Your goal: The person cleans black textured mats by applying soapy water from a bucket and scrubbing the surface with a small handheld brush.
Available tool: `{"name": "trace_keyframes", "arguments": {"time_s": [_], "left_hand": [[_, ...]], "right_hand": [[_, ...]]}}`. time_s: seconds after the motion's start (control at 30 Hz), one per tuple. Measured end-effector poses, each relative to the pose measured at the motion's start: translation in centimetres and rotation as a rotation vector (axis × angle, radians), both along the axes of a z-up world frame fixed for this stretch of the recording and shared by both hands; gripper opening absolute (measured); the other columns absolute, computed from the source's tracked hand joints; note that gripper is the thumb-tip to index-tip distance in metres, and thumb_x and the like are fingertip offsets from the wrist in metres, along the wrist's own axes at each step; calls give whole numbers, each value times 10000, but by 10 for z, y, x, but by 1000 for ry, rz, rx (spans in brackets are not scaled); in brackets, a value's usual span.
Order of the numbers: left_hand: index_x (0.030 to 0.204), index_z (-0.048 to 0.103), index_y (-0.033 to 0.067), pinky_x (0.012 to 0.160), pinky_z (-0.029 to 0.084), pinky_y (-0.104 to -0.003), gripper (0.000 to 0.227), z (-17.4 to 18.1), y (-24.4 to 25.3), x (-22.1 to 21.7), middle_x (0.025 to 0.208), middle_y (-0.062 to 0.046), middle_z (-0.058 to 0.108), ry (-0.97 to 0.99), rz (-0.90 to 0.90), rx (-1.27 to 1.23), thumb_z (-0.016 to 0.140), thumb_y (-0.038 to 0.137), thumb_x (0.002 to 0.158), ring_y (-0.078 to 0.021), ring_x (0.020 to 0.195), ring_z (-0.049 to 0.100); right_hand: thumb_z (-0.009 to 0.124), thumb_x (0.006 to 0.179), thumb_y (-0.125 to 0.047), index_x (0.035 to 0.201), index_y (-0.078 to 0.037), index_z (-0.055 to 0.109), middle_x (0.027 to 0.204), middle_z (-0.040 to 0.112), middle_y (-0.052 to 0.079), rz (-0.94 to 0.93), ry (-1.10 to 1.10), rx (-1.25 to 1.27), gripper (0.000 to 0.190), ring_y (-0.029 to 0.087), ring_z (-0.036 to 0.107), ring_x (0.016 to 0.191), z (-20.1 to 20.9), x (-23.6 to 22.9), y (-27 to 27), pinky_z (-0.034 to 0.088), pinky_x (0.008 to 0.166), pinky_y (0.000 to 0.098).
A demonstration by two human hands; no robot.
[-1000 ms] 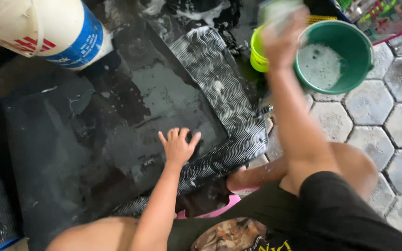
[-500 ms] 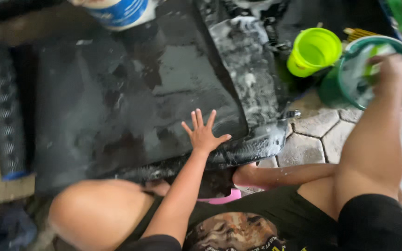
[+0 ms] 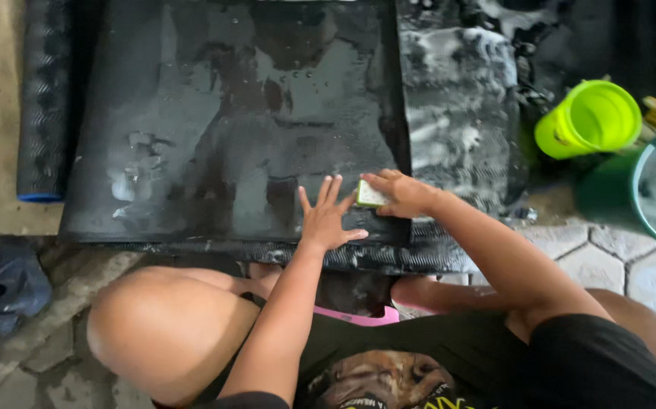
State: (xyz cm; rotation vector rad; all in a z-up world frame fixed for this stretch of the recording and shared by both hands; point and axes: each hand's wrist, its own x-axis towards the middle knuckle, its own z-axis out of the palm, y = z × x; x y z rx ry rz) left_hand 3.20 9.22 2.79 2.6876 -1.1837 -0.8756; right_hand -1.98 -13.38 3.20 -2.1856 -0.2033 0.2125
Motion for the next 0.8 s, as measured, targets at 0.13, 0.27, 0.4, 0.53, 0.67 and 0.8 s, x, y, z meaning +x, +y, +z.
{"name": "trace_keyframes", "arguments": {"time_s": [0.13, 0.27, 0.4, 0.53, 0.67, 0.8], "left_hand": [[1298, 502, 287, 1055, 88, -713, 716, -13, -5, 14, 1461, -40, 311, 9, 60, -120, 566, 717, 728, -239, 1381, 235], [1234, 535, 176, 992, 316, -572, 708, -45, -13, 38, 1167, -23, 489, -56, 101, -230, 571, 692, 751, -218, 1139, 441], [1367, 429, 93, 1054, 288, -585, 1037, -35, -25, 76, 1261, -122, 462, -2, 149, -186, 583, 800, 624, -299, 1206, 419], [1489, 238, 76, 1129, -30, -643, 1331, -11, -34, 107, 1562, -215, 113, 120, 122, 12, 579, 885, 489, -336, 1464, 57], [1515, 103, 60, 1137, -64, -636, 1353, 5, -40, 115, 1578, -199, -4, 206, 94, 120, 486, 914, 538, -315, 1472, -47], [1508, 105, 21, 1131, -69, -632, 1340, 2, -40, 119, 1579, -202, 10, 202, 91, 98, 463, 907, 568, -320, 1472, -35]], "right_hand": [[687, 719, -282, 1287, 38, 516, 951, 569, 239, -61, -445, -436, 674, 400, 560, 857, -61, 35, -34, 469, 771, 486], [641, 779, -579, 1497, -316, 336, 970, 501, 143, -391, -84, -832, 823, 362, 595, 822, -96, 49, -47, 529, 658, 438], [576, 825, -556, 1393, -295, 477, 874, 501, 114, -113, -74, -644, 633, 330, 590, 703, -89, 20, -4, 498, 618, 427], [521, 878, -500, 1350, -261, 538, 861, 498, 84, -30, -259, -568, 529, 316, 579, 719, -91, 48, -35, 496, 610, 388], [507, 876, -543, 1405, -262, 504, 858, 512, 85, -341, -410, -1070, 599, 264, 553, 728, -123, 114, -95, 461, 561, 374], [578, 884, -500, 1438, -271, 456, 918, 536, 194, -557, -414, -1183, 612, 343, 569, 786, -160, 126, -61, 468, 584, 410]]}}
